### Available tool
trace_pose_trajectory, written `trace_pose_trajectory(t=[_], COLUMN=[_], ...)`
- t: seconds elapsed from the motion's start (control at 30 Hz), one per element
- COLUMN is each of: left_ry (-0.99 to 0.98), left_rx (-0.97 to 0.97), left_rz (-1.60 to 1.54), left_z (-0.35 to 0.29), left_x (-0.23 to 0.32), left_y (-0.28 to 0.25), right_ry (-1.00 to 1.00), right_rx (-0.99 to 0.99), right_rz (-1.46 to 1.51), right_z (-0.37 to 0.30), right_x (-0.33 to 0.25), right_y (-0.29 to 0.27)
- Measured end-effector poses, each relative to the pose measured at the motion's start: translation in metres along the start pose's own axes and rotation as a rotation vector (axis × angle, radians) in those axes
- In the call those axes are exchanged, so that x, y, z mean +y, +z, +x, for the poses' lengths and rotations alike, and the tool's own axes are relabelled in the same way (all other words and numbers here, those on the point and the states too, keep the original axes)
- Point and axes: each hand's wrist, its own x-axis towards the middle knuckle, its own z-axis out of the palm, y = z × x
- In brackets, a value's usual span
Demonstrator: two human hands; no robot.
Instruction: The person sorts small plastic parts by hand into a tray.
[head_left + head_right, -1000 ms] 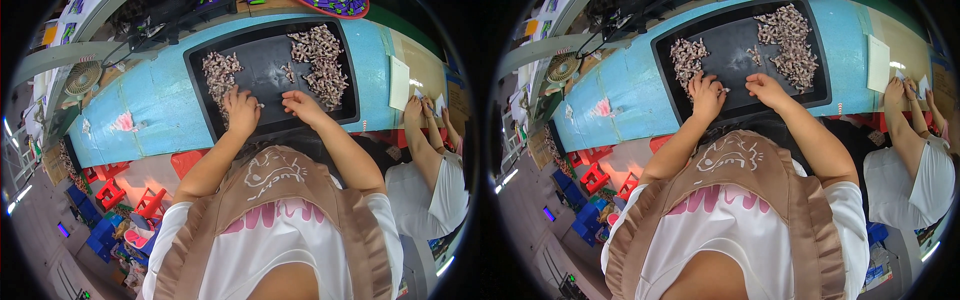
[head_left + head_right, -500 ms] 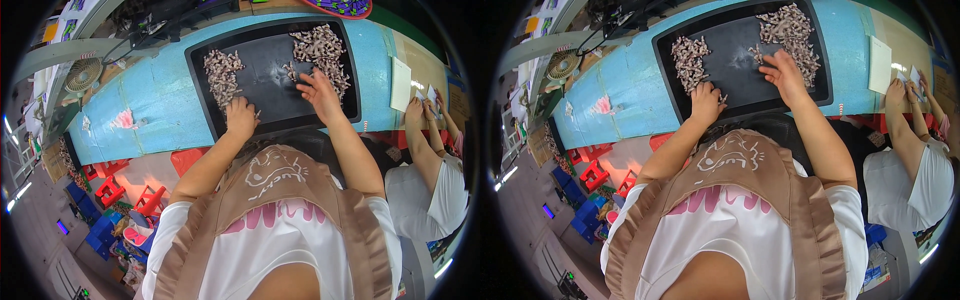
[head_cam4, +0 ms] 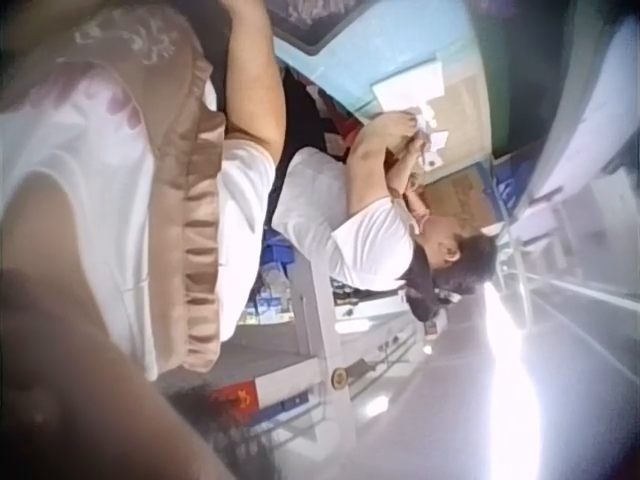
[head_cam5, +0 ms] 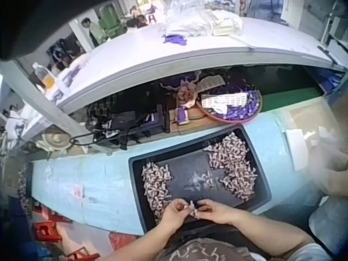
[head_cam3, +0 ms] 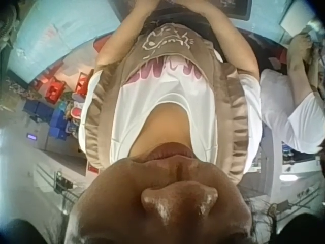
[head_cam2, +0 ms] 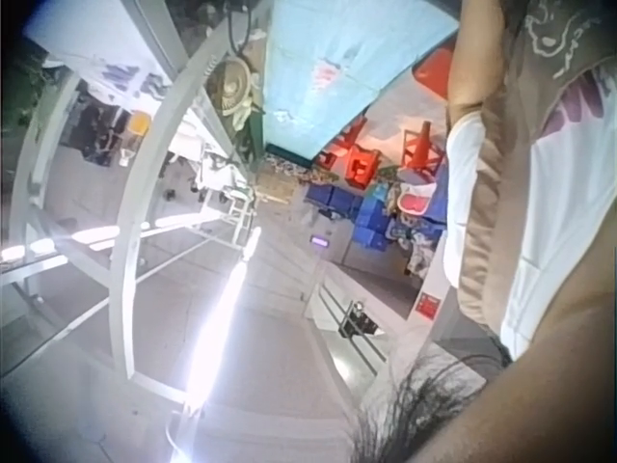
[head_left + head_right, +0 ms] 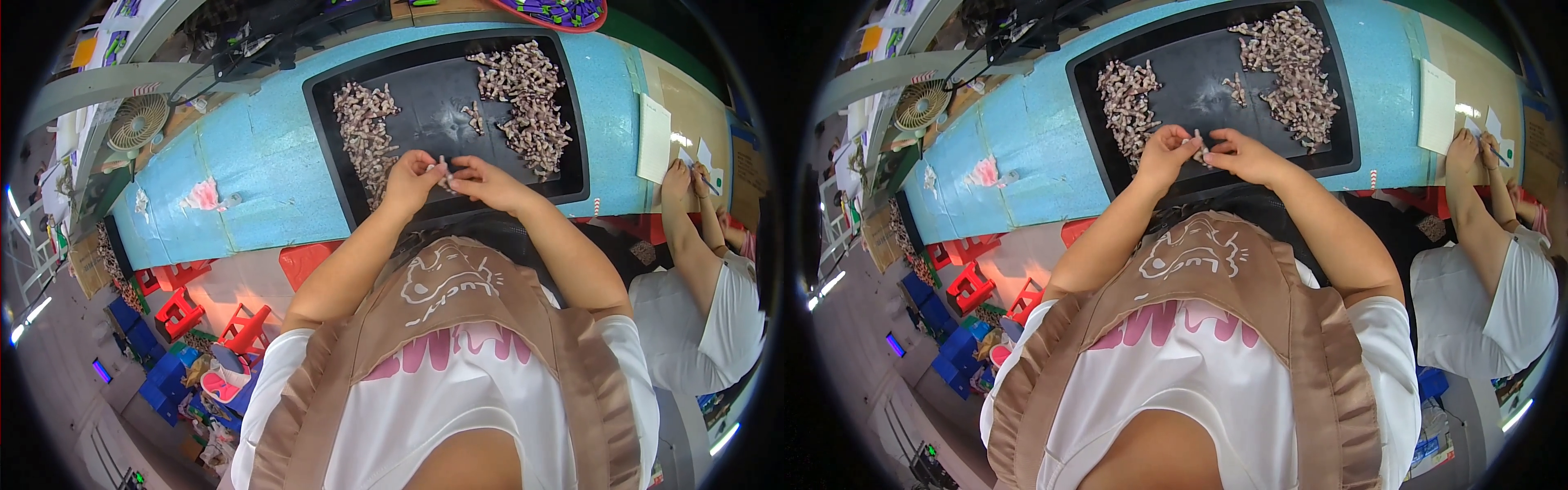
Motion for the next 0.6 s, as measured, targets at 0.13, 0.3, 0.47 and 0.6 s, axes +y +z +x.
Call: trace_pose_trajectory(t=[0.13, 0.3, 0.47, 0.6], left_ry=[-0.114, 0.442, 0.301, 0.462], left_rx=[0.013, 0.423, 0.277, 0.214], left_rz=[-0.207, 1.09, 1.277, 1.155], left_z=[0.001, -0.008, -0.006, -0.006], left_x=[0.012, 0.015, -0.005, -0.002], left_y=[0.0, -0.03, -0.047, -0.044], right_ry=[0.088, -0.16, 0.117, 0.105], right_rx=[-0.106, 0.223, 0.253, 0.15], right_rz=[-0.02, 0.758, 0.402, 0.265], right_z=[0.009, -0.002, 0.005, 0.008], right_x=[-0.006, -0.027, -0.008, -0.004], right_y=[-0.012, -0.027, -0.025, -0.022])
